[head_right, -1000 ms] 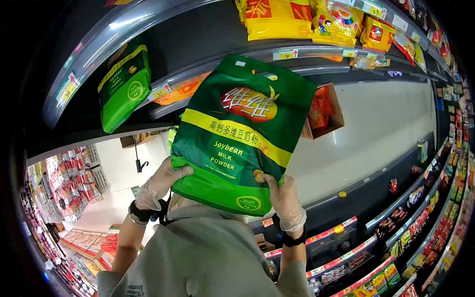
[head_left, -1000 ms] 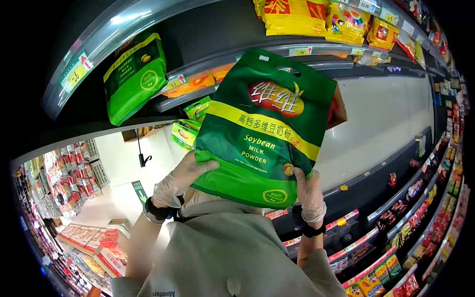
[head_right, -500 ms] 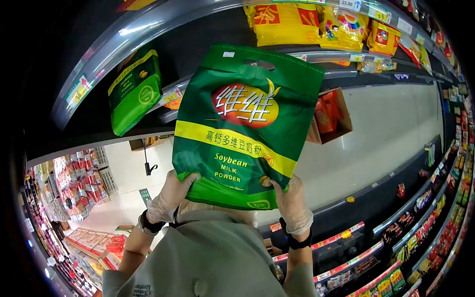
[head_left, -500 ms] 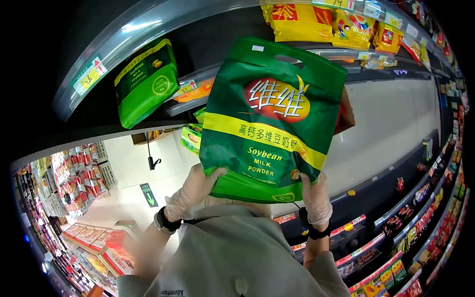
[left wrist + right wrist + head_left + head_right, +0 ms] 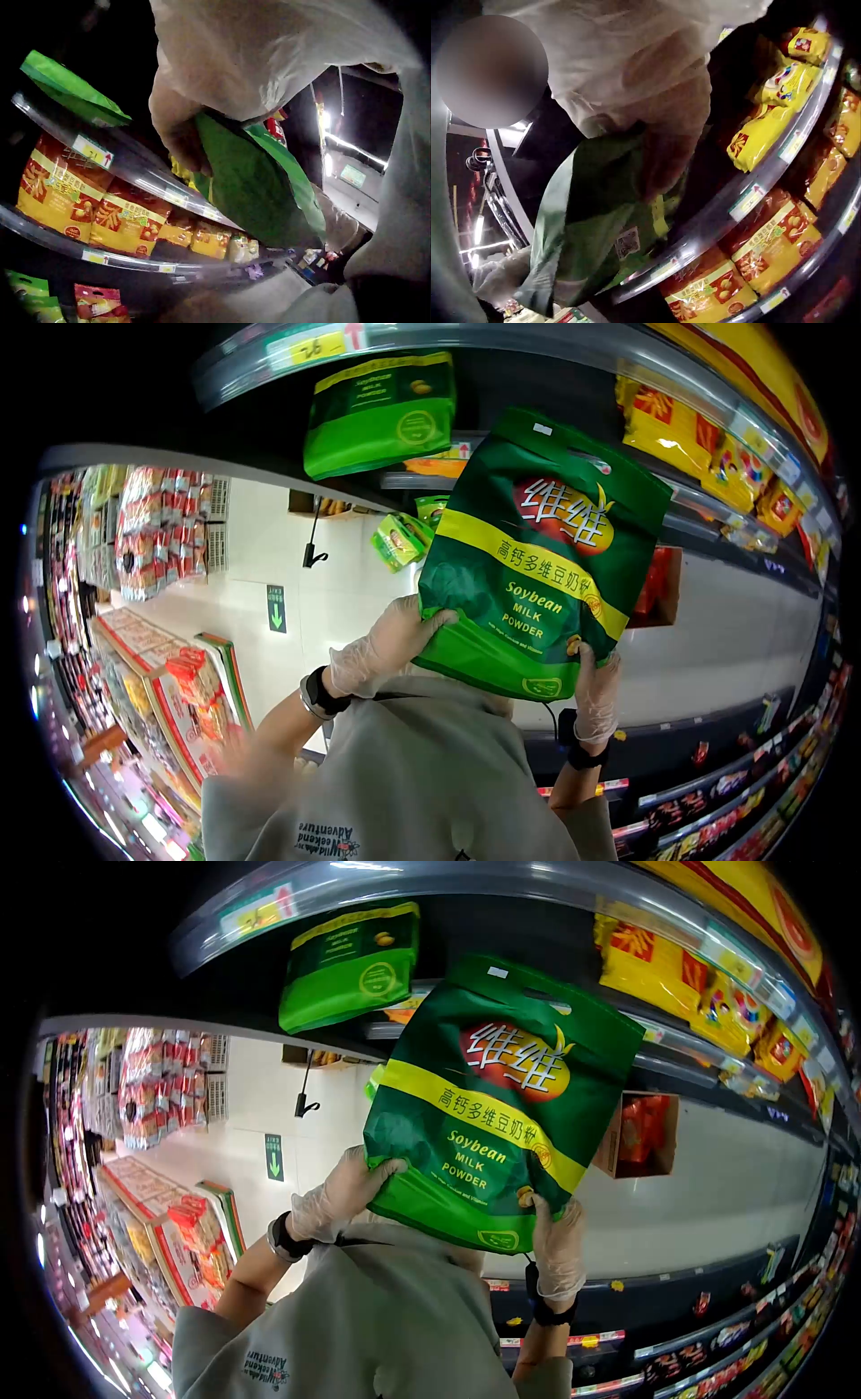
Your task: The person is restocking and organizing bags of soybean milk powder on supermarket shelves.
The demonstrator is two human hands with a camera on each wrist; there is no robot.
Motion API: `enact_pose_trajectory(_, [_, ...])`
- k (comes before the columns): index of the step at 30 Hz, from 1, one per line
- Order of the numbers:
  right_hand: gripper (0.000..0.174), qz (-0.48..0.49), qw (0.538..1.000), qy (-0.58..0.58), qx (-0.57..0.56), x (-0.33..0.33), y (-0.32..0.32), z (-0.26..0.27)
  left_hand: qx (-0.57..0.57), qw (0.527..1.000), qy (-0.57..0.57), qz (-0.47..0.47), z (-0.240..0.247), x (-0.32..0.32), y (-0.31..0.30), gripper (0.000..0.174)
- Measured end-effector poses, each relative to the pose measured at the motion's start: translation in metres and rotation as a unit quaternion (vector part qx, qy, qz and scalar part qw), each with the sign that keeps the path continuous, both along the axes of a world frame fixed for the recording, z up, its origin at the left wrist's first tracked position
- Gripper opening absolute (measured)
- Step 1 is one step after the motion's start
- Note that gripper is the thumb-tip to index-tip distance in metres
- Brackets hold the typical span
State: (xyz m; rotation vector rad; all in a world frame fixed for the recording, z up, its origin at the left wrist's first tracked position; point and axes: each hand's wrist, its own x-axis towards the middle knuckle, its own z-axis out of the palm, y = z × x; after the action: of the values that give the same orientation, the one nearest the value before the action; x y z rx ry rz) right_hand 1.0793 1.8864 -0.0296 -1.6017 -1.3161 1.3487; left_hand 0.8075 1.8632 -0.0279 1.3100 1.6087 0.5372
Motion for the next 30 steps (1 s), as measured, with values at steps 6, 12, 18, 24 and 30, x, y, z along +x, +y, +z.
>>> enact_pose_trajectory(6, [0.015,0.204,0.938,-0.232,0.156,-0.051,0.036,-0.002,0.060,0.997,0.012,0.053,-0.003,-0.055,0.001,0.022])
enact_pose_trajectory(12, [0.016,0.184,0.956,-0.118,0.197,-0.107,0.086,-0.002,0.110,0.986,0.027,0.126,0.010,-0.094,0.019,0.027])
enact_pose_trajectory(18, [0.018,0.136,0.967,-0.187,0.110,-0.124,0.088,0.013,0.151,0.982,0.008,0.110,-0.005,-0.112,0.022,0.025])
enact_pose_trajectory(24, [0.018,0.131,0.956,-0.184,0.188,-0.124,0.089,-0.012,0.282,0.946,0.079,0.137,-0.043,-0.122,0.021,0.036])
enact_pose_trajectory(30, [0.022,0.062,0.993,-0.096,0.033,-0.148,0.081,-0.023,0.209,0.966,0.043,0.146,-0.053,-0.135,0.007,0.034])
